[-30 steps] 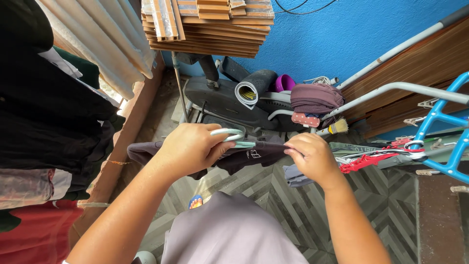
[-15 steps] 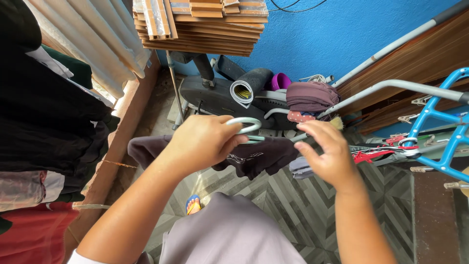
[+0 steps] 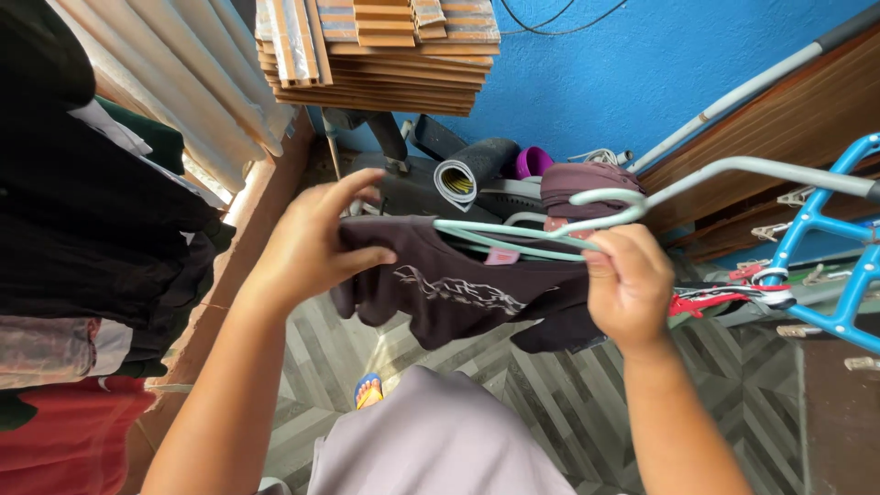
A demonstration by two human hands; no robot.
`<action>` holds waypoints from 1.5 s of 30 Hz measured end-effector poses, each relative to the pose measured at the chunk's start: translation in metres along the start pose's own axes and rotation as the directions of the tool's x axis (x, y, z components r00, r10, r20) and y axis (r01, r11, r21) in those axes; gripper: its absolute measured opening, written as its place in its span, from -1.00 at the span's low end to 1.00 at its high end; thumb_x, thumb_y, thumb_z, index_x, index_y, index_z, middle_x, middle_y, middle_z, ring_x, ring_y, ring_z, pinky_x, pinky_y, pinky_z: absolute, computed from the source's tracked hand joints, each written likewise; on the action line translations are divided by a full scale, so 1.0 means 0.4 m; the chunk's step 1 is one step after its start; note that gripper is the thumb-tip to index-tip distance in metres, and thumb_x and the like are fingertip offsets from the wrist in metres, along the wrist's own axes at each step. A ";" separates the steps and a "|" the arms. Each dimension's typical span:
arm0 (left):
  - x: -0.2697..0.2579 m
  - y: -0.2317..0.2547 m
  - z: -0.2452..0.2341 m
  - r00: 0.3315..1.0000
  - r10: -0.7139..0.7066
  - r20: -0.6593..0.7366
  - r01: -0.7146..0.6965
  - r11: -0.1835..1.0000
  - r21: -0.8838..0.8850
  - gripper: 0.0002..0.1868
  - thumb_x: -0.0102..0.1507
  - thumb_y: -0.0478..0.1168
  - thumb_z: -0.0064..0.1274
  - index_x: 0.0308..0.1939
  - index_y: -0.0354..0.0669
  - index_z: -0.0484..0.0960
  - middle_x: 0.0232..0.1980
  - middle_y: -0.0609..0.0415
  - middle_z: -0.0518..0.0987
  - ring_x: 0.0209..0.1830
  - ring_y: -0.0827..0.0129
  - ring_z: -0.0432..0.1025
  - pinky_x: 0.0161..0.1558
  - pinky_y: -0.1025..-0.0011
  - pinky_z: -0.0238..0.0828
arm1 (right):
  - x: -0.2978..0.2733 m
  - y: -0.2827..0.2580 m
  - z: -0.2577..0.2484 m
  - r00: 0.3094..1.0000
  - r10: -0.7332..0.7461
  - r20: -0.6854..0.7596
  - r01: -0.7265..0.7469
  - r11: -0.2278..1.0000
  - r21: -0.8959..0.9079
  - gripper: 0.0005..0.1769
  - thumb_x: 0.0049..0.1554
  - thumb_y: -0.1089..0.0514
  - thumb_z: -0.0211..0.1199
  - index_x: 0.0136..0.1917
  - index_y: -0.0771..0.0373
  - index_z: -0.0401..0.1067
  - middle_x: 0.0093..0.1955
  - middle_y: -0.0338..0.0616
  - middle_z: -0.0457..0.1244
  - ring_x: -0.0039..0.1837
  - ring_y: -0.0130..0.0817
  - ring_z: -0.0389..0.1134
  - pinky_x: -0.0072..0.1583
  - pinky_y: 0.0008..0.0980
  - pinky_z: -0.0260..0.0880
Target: Hanging wet laundry on a clothes rack and hangers for drying.
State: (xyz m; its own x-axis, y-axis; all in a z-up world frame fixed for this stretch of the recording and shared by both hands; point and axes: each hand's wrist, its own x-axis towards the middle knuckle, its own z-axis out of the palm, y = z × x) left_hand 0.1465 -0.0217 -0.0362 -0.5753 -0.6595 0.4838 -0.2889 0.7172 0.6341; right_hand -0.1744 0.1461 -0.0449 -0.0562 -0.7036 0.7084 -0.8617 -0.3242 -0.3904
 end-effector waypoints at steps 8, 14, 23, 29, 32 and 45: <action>-0.138 -0.136 0.050 0.945 -0.321 0.064 0.321 0.873 -0.367 -0.79 0.13 -0.32 0.33 -0.17 -0.24 0.70 -0.36 0.19 0.59 -0.35 0.55 0.41 -0.30 0.49 0.39 | 0.026 0.087 -0.026 0.987 -0.153 0.046 0.158 0.979 -0.127 -0.85 0.24 0.34 0.33 0.09 0.33 0.48 -0.11 -0.01 0.33 -0.07 -0.09 0.38 -0.01 -0.27 0.38; -0.214 -0.111 0.006 0.941 -0.258 -0.218 0.168 0.917 -0.362 -0.63 0.11 -0.26 0.40 -0.08 -0.28 0.62 -0.17 0.15 0.52 -0.14 0.47 0.39 -0.06 0.47 0.35 | 0.043 0.113 0.052 0.983 -0.176 0.049 0.171 0.981 0.086 -0.88 0.28 0.34 0.29 0.10 0.33 0.46 -0.06 -0.01 0.35 -0.05 -0.16 0.38 -0.05 -0.36 0.37; -0.348 0.042 -0.073 0.850 -0.304 -0.430 0.210 0.944 -0.253 -0.55 0.17 -0.27 0.31 0.12 -0.25 0.59 -0.01 0.09 0.60 0.05 0.41 0.49 0.16 0.44 0.40 | 0.185 0.037 0.201 0.953 -0.297 0.057 0.261 0.905 0.335 -0.91 0.31 0.32 0.27 0.10 0.31 0.48 -0.10 -0.05 0.34 -0.10 -0.25 0.37 -0.05 -0.41 0.36; -0.439 0.086 -0.168 0.757 -0.396 -0.520 0.227 0.905 -0.360 -0.60 0.21 -0.34 0.28 0.12 -0.26 0.60 -0.16 0.18 0.62 -0.11 0.55 0.51 0.06 0.51 0.48 | 0.359 -0.069 0.308 0.891 -0.451 -0.056 0.437 0.817 0.377 -0.95 0.42 0.29 0.29 0.14 0.30 0.47 -0.03 -0.04 0.37 -0.04 -0.21 0.40 0.03 -0.39 0.38; -0.515 0.057 -0.209 0.723 -0.396 -0.565 0.177 0.898 -0.403 -0.67 0.22 -0.39 0.24 0.07 -0.30 0.60 -0.16 0.22 0.58 -0.14 0.61 0.43 -0.03 0.55 0.40 | 0.466 -0.153 0.363 0.842 -0.524 -0.126 0.531 0.767 0.362 -0.94 0.48 0.27 0.28 0.15 0.31 0.44 0.02 -0.03 0.38 0.00 -0.17 0.41 0.10 -0.34 0.40; -0.663 0.092 -0.562 0.507 -0.297 -0.809 -0.100 0.912 -0.398 -0.79 0.35 -0.46 0.08 0.07 -0.37 0.55 -0.04 0.14 0.56 -0.04 0.55 0.39 0.08 0.59 0.27 | 0.819 -0.549 0.634 0.857 -0.511 0.067 0.440 0.793 0.422 -0.71 0.36 0.04 0.36 -0.04 0.34 0.52 -0.19 0.00 0.37 -0.08 -0.18 0.44 0.00 -0.31 0.37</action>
State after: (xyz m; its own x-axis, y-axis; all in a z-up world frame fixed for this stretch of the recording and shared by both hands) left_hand 0.4606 0.1287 -0.0055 0.4130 -0.7298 0.5448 0.0982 0.6303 0.7701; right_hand 0.1243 -0.1735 0.1235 0.4262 -0.4798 0.7669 -0.4950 -0.8333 -0.2462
